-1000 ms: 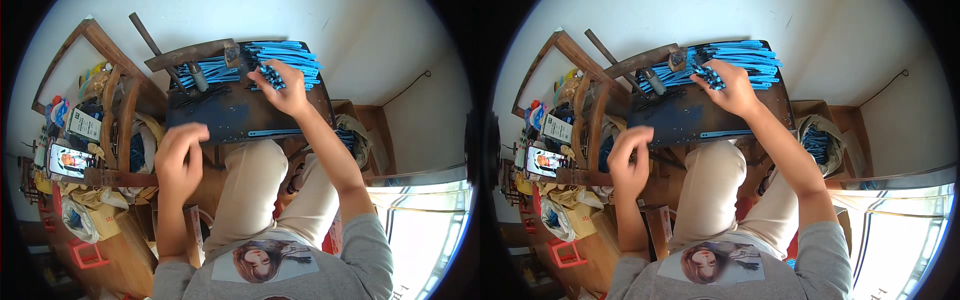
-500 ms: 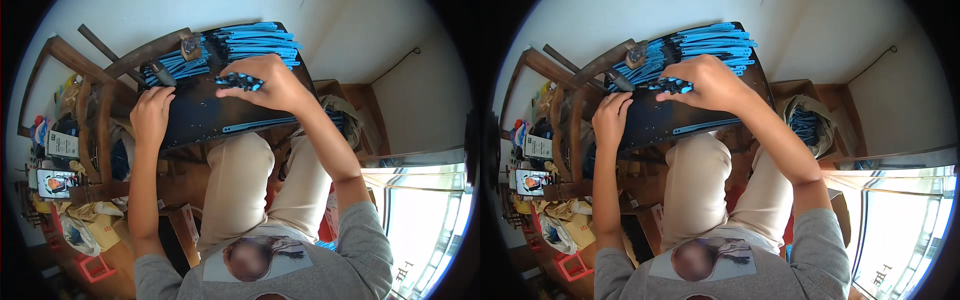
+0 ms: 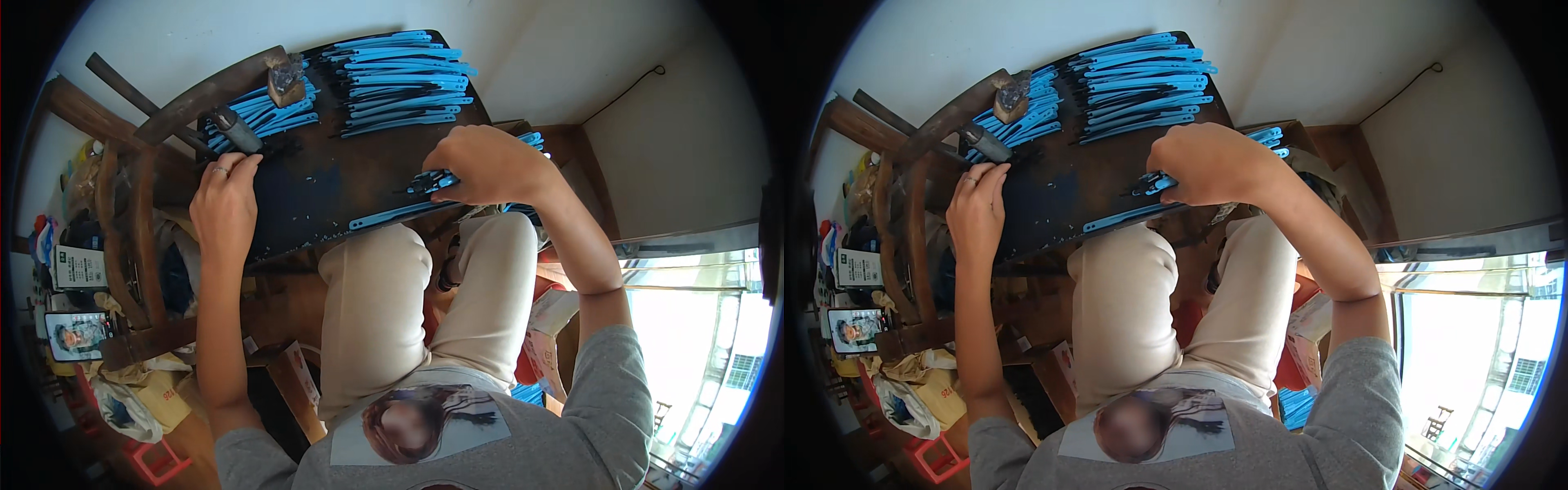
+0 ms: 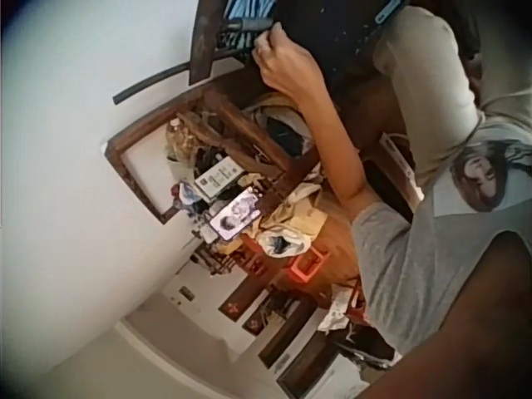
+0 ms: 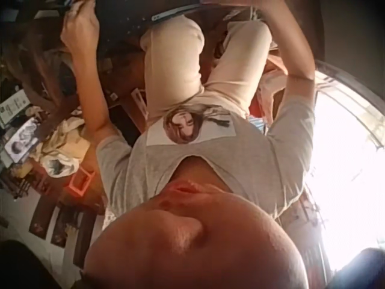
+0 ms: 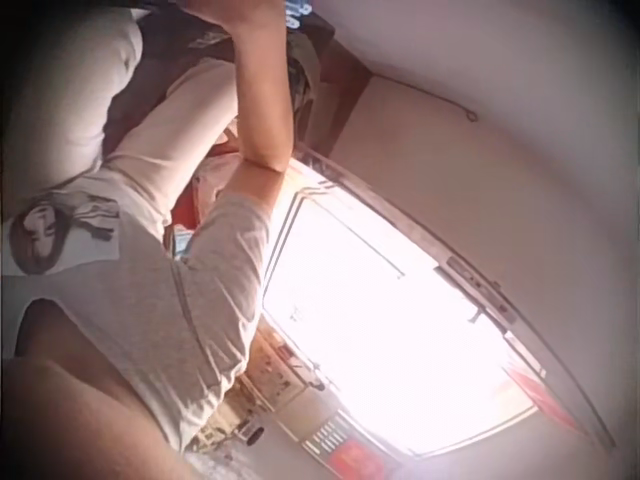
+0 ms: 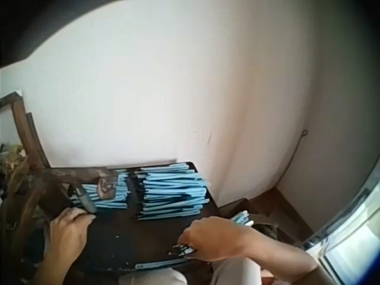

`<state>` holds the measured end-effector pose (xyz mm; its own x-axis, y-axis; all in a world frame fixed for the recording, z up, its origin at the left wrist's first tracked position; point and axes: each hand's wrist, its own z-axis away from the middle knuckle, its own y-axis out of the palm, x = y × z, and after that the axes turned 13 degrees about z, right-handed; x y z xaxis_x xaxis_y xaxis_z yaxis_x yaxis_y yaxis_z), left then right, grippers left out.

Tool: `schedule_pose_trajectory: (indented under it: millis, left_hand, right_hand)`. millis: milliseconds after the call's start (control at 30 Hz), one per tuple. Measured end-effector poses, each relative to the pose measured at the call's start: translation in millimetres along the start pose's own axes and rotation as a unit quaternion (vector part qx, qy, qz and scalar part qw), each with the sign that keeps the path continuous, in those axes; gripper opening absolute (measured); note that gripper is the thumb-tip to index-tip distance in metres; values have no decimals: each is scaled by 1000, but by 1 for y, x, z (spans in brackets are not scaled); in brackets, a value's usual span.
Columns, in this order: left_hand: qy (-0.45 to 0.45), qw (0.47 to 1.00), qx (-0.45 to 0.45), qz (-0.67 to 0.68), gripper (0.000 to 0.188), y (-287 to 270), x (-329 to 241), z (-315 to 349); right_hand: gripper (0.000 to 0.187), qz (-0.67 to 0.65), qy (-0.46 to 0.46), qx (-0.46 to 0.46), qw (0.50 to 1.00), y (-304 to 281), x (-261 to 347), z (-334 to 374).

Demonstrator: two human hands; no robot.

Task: Assembling and inspecting blue practice butterfly knives at a workbench.

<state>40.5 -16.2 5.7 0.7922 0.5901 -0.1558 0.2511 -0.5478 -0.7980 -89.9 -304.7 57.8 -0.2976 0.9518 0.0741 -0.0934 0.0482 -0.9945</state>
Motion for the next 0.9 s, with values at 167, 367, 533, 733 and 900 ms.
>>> schedule_pose_trajectory:
  millis: [167,367,533,733,900]
  left_hand:
    - [2,999,-36,7,16,1,1,0]
    - [-34,997,-54,43,17,-3,-6,1]
    - [-48,975,-68,205,18,-9,-30,3]
    - [-23,940,-5,341,14,-4,-66,5]
    - [-52,914,101,390,19,4,-74,4]
  right_hand:
    - [17,34,-23,14,999,-7,0,-3]
    - [26,50,-1,86,995,-12,8,-7]
    - [26,-9,7,62,998,-9,2,-2]
    - [24,57,9,85,995,-13,13,-9]
    - [15,38,-32,-9,999,-2,10,-10]
